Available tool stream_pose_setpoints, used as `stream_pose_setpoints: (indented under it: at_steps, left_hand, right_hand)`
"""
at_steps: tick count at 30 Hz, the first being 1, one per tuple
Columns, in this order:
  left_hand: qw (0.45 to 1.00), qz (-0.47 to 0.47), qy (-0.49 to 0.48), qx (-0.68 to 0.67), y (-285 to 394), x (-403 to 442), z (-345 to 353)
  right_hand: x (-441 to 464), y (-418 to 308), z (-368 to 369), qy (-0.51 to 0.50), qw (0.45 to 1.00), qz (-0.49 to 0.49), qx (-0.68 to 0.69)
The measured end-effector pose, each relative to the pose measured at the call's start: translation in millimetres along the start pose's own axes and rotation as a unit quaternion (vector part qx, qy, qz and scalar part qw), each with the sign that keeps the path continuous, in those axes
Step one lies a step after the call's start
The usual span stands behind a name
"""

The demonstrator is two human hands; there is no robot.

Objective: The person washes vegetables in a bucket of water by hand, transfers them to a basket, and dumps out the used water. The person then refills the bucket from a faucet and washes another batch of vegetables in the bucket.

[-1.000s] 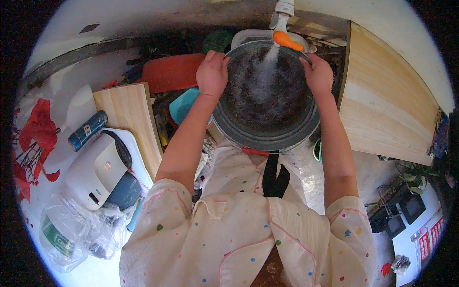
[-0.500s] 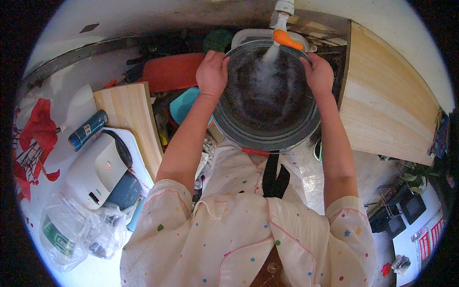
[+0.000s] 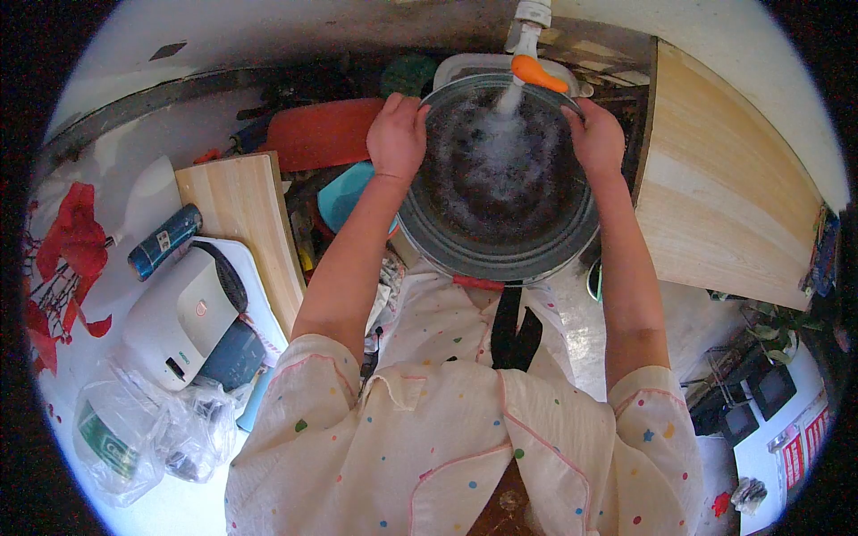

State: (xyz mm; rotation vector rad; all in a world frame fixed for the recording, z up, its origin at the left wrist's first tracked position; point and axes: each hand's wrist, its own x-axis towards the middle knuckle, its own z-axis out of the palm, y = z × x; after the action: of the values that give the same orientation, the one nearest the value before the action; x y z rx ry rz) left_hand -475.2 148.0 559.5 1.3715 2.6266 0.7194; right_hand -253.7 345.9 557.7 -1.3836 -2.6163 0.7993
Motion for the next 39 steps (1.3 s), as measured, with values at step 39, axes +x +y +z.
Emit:
stream_pose_setpoints:
  at_steps: [39]
  left_hand:
    - [1.000, -0.015, -0.014, -0.008, -3.0, 0.2, 2.0]
  right_hand:
    - [2.8, 1.1, -0.2, -0.044, 0.998, 0.017, -0.037]
